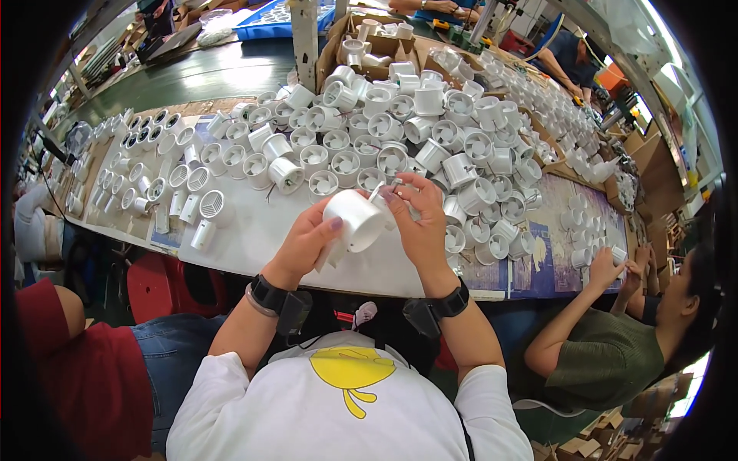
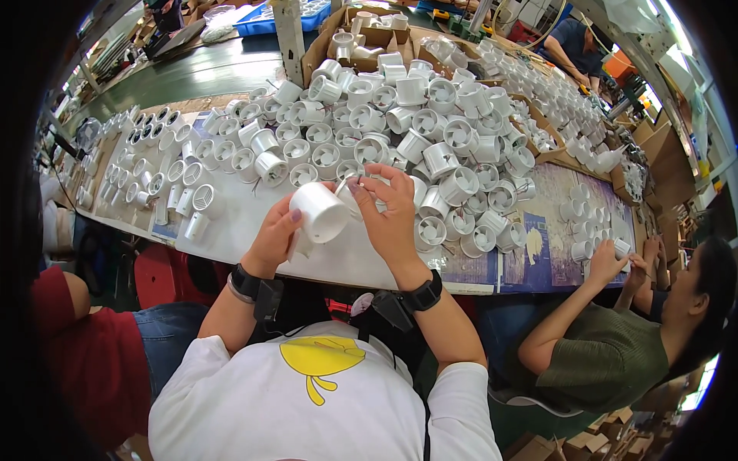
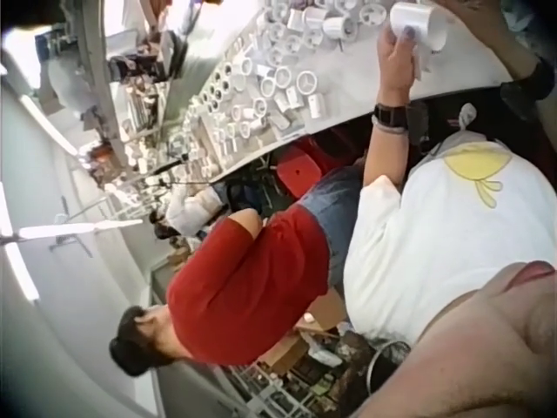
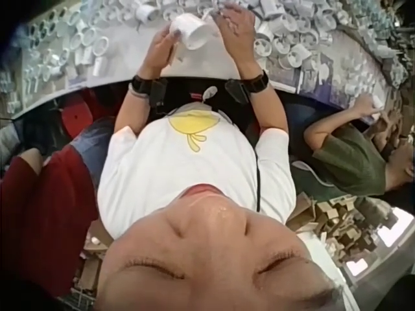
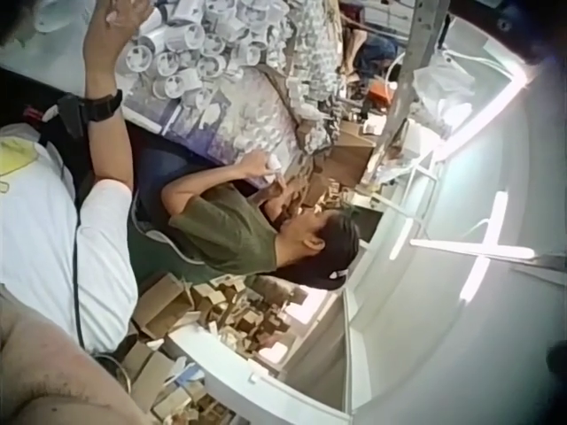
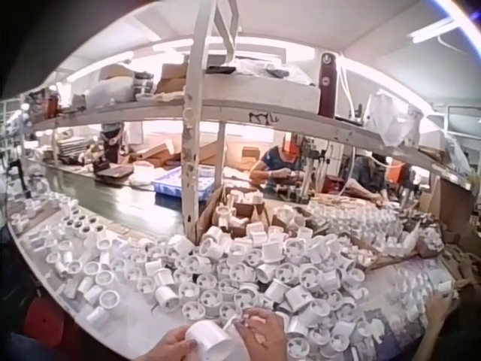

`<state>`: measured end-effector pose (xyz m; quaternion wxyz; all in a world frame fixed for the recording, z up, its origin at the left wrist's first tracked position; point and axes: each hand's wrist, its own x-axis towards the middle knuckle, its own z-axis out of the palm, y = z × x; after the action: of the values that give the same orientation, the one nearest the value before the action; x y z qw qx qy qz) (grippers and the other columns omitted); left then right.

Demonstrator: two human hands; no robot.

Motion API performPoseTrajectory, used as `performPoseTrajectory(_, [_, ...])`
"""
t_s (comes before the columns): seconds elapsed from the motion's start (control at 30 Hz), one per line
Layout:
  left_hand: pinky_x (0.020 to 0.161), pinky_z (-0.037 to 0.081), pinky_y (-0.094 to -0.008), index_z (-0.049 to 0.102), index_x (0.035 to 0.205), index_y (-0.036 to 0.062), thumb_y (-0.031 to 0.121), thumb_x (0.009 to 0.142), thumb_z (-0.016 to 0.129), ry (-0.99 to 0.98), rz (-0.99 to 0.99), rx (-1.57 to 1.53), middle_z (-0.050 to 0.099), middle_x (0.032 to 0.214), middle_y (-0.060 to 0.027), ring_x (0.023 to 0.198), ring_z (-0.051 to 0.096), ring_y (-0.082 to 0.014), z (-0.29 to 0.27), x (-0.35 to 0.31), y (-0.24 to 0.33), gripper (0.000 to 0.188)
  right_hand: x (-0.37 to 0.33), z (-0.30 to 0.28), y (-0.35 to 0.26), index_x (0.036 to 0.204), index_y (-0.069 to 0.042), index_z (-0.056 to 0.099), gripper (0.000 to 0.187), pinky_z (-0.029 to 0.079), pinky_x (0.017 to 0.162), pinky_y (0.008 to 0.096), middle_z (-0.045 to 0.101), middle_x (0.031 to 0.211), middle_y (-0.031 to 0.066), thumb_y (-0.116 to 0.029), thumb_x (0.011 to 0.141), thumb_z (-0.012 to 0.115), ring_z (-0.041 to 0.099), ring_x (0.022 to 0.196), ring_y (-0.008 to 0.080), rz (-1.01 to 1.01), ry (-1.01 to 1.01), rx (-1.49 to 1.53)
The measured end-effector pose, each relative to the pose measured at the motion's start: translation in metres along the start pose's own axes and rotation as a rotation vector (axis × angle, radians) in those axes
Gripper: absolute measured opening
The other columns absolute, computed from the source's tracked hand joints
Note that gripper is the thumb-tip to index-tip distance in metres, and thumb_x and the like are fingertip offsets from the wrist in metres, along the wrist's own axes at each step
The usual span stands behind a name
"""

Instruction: The person assembles a fan by picking up a white plastic housing and a motor component, threading the wires through the housing, and pressing the motor into place. They then snap a grille onto the housing before setting the completed fan on the table.

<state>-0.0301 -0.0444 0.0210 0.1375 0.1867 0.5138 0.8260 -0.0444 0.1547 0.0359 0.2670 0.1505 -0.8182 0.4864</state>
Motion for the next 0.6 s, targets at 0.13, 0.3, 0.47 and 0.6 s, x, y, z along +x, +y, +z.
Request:
performPoseTrajectory(0.13, [0.087, 0.051, -0.0328, 0.045, 0.136, 0.0022, 0.043, 0.1, 0.043, -0.003, -0.086, -0.271, 0.058, 0.123, -0.0105, 0.105, 0.06, -0.0175, -0.011, 0.007, 0.002, 0.055, 0.005, -0.008, -0.006, 0.099, -0.006, 0.069, 0.013, 0.045, 0.079, 0.0274, 0.061, 0.095, 0.0041, -0.008, 0.086, 0.069, 0.056, 0.095, 0.0162, -0.111, 0.028, 0.005])
performPoseTrajectory(0.3, [0.077, 0.055, -0.0312, 0.048, 0.131, 0.0045, 0.046, 0.103, 0.034, 0.146, -0.15, -0.255, 0.061, 0.116, -0.0084, 0.102, 0.06, -0.0144, 0.002, 0.012, 0.014, 0.053, 0.009, -0.016, -0.015, 0.095, -0.007, 0.069, 0.013, 0.046, 0.075, 0.0269, 0.061, 0.092, 0.005, -0.004, 0.083, 0.071, 0.055, 0.088, 0.0174, -0.058, -0.019, 0.078])
performPoseTrajectory(0.47, [0.079, 0.055, -0.0309, 0.046, 0.134, 0.0059, 0.042, 0.104, 0.034, 0.174, -0.063, -0.16, 0.06, 0.117, -0.0074, 0.103, 0.06, -0.0138, 0.01, 0.009, 0.014, 0.048, 0.003, -0.01, -0.021, 0.092, -0.007, 0.068, 0.016, 0.045, 0.077, 0.0295, 0.061, 0.09, 0.005, -0.002, 0.077, 0.073, 0.054, 0.087, 0.0208, -0.193, -0.076, -0.091])
performPoseTrajectory(0.6, [0.08, 0.054, -0.0312, 0.042, 0.137, 0.0061, 0.038, 0.104, 0.035, 0.239, -0.008, -0.092, 0.059, 0.118, -0.0063, 0.103, 0.059, -0.013, 0.012, 0.001, 0.015, 0.046, -0.003, -0.005, -0.026, 0.089, -0.008, 0.067, 0.018, 0.044, 0.086, 0.0351, 0.061, 0.101, 0.0063, -0.003, 0.073, 0.074, 0.052, 0.099, 0.0267, -0.43, -0.031, -0.347])
